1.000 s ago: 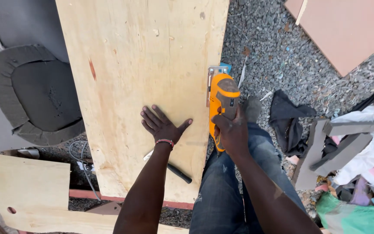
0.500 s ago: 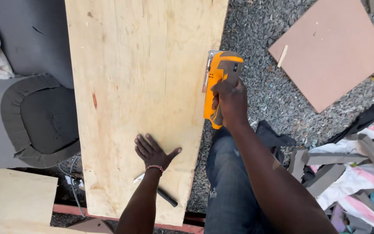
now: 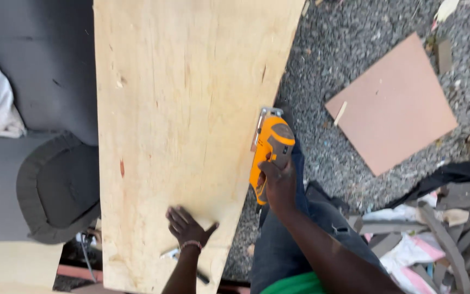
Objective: Hammering nails into a plywood board and cutting it with a jigsaw
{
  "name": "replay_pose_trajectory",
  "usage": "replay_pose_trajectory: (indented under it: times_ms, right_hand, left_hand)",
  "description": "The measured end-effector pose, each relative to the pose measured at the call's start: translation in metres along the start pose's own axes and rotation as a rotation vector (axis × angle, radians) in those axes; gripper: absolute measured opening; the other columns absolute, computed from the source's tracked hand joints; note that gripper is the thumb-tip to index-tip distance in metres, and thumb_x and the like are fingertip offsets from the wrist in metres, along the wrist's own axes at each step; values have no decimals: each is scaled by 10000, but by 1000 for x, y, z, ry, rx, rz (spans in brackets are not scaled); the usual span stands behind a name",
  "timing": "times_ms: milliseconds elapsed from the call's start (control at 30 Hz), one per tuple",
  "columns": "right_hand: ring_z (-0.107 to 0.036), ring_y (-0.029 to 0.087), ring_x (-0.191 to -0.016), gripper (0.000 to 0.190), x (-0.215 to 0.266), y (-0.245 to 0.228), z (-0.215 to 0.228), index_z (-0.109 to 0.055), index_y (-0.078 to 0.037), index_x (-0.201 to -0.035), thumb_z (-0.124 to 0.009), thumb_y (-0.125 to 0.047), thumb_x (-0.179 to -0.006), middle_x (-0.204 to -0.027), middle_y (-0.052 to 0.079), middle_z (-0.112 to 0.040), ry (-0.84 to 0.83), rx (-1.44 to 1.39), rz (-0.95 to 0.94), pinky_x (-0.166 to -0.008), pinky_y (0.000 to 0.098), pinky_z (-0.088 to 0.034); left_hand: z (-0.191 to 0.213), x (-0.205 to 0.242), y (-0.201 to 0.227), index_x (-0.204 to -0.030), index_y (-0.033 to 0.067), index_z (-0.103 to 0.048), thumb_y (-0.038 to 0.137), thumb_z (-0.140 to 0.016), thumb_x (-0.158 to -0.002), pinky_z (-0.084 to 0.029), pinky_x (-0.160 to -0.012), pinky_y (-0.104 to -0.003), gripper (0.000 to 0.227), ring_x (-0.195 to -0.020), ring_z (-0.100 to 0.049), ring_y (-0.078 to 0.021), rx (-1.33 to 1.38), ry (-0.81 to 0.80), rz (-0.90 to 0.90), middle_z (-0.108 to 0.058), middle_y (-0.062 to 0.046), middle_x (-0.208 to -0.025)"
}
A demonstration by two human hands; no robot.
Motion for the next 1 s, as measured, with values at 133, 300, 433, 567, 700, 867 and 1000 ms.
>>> replay_pose_trajectory:
  times_ms: [133,300,433,567,700,867,1000]
  right_hand:
    - [-569,197,-434,186,-54,-77,-14,-642,-108,-977,-775,-146,-854,-588,37,-601,105,110,-23,-430,410,-475]
    - [-754,218,-678,243,-118,-98,-18,-649,-4,-1320,-723,-159,-1148,-644,66,-693,-65,-173,66,-786,493,-693]
    - [-765,273,-633,322,-159,-103,-2,-669,-16,-1373,-791,-153,-1109,-640,149,-738,-82,-98,140,-720,527,-682]
    - [-714,259,-569,271,-191,-132,-9,-672,-49,-1354,-766,-174,-1132,-618,106,-711,-102,-72,174,-677,508,-674]
    - [-722,238,-551,239,-204,-162,-15,-682,-42,-1314,-753,-147,-1110,-592,99,-711,-73,-52,176,-672,509,-681]
    - [-718,228,-524,232,-214,-171,-15,-691,-39,-1307,-753,-109,-1095,-581,109,-728,-60,-70,154,-662,478,-686]
    - [-744,245,-541,279,-237,-184,-16,-709,-34,-1319,-780,-125,-1065,-585,117,-738,-22,-76,50,-678,510,-682]
  left_hand:
    - [4,-54,30,-1846,-152,3,1164,-735,-507,-298,-1364,-759,2017,-1817,-71,-625,127,203,318,-38,-487,-1918]
    - [197,-194,165,-1923,49,-26,863,-903,-824,-125,-1451,-676,1625,-1777,-126,-592,553,421,-28,-47,-370,-1924]
    - [358,-288,313,-1945,55,-100,920,-796,-957,-50,-1503,-661,1487,-1842,60,-537,441,466,-243,85,-335,-1977]
    - [475,-362,434,-1964,110,-42,960,-746,-1023,-124,-1509,-735,1451,-1877,20,-495,328,385,-321,58,-272,-2009]
    - [522,-376,485,-1938,32,85,1069,-703,-995,110,-1438,-817,1608,-1839,202,-516,315,209,-116,182,-329,-1981]
    - [538,-366,485,-1897,35,224,1116,-696,-939,127,-1431,-817,1713,-1807,278,-544,304,70,-62,289,-348,-1935]
    - [541,-367,491,-1882,48,251,1151,-601,-860,213,-1399,-785,1728,-1765,375,-514,254,-98,22,342,-322,-1926]
Point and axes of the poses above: each hand's wrist, its own x-axis away from the middle knuckle, its own z-axis out of the back of the hand, y = z × x, the point moved 10 cm from there along -x, towards the middle knuckle
